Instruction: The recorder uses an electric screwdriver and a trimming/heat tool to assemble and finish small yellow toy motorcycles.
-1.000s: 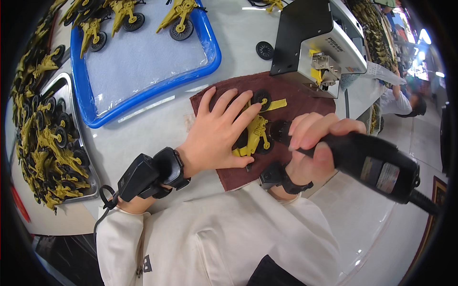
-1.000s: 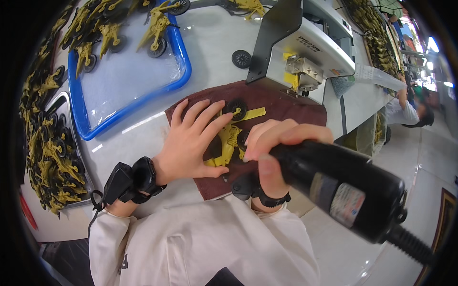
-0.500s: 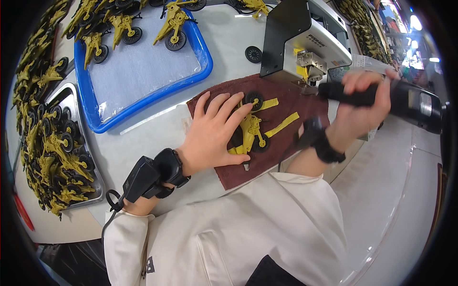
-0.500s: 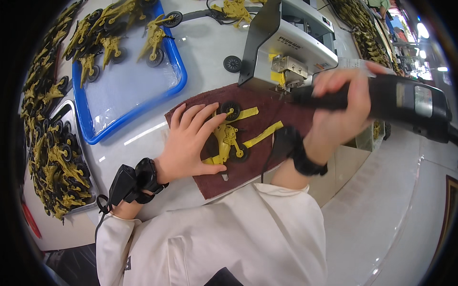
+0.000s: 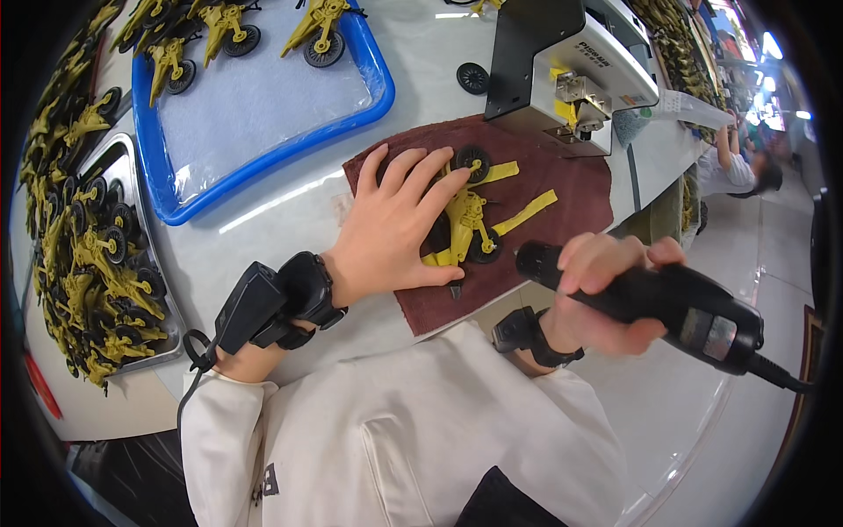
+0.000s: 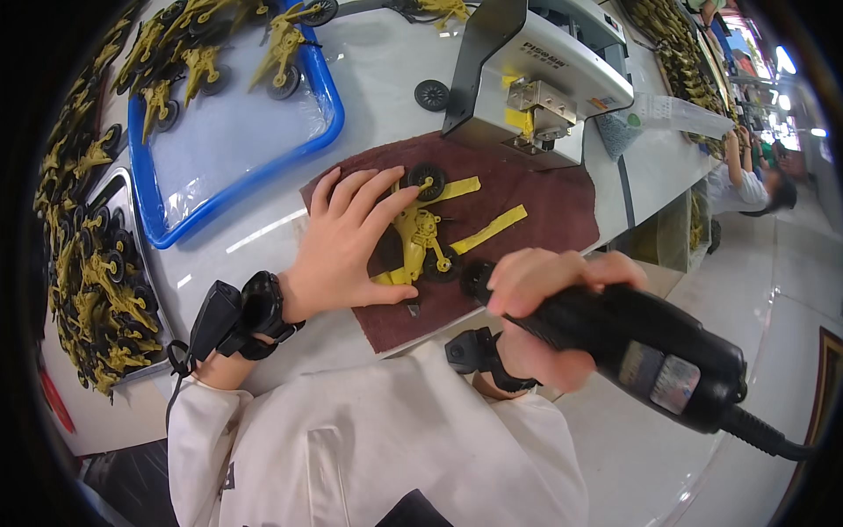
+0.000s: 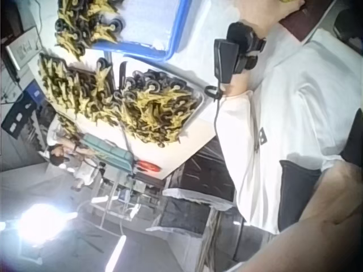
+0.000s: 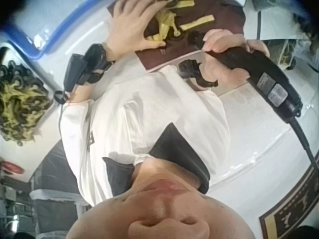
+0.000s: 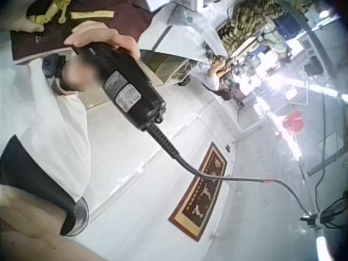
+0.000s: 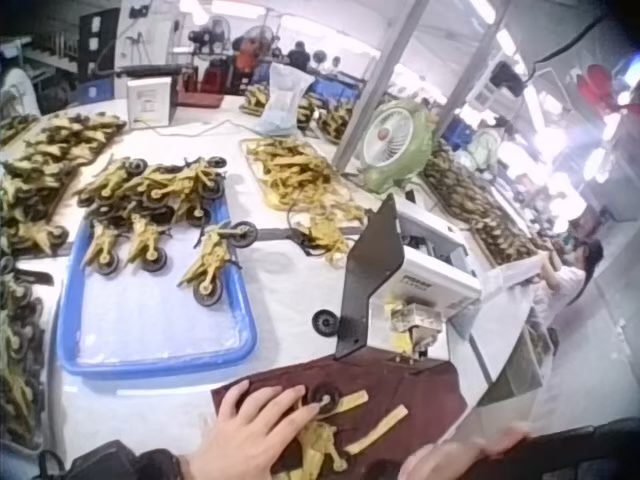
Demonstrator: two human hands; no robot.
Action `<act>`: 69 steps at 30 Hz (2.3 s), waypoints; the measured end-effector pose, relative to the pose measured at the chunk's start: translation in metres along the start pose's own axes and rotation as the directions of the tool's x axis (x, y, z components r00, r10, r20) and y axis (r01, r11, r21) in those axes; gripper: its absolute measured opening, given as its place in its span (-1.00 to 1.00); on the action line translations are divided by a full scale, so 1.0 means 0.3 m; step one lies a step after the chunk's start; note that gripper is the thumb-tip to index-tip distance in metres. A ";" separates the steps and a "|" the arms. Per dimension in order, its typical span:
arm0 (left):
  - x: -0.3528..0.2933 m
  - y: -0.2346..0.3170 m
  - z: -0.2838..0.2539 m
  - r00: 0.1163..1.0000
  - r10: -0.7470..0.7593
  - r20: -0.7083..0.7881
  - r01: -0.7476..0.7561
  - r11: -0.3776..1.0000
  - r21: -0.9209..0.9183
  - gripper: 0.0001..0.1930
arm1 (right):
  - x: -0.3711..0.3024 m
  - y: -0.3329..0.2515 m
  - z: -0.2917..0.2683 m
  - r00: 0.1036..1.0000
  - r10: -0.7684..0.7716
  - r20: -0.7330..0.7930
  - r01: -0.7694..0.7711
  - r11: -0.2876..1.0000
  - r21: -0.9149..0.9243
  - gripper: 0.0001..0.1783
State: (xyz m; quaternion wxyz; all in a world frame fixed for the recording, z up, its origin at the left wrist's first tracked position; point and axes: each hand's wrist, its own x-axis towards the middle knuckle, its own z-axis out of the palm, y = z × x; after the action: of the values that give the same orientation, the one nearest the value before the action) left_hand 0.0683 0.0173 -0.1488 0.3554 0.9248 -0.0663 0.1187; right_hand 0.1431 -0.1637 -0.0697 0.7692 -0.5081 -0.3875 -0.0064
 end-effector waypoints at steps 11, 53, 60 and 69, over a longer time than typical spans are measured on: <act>0.005 -0.004 -0.002 1.000 -0.016 0.013 0.016 1.000 -0.013 -0.07 | -0.009 0.024 0.023 0.995 0.044 -0.087 -0.050 0.997 -0.067 -0.34; 0.032 0.042 -0.051 1.000 -0.018 0.000 0.018 1.000 -0.012 -0.03 | 0.007 -0.010 0.153 0.973 0.229 0.019 -0.230 0.967 0.111 -0.46; -0.026 0.073 -0.064 0.998 0.048 -0.032 -0.044 0.993 0.106 -0.07 | -0.028 -0.005 0.123 0.902 0.391 0.185 -0.344 0.908 -0.240 -0.57; 0.005 0.084 -0.076 0.996 0.075 -0.045 -0.067 0.984 0.163 -0.03 | 0.037 -0.066 0.102 0.991 0.100 -0.086 -0.093 0.992 0.081 -0.40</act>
State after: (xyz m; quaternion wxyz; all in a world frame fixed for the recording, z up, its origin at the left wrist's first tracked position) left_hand 0.0607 0.0139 -0.1157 0.2764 0.9443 -0.0802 0.1599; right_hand 0.1248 -0.1451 -0.0422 0.8042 -0.4956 -0.3274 0.0227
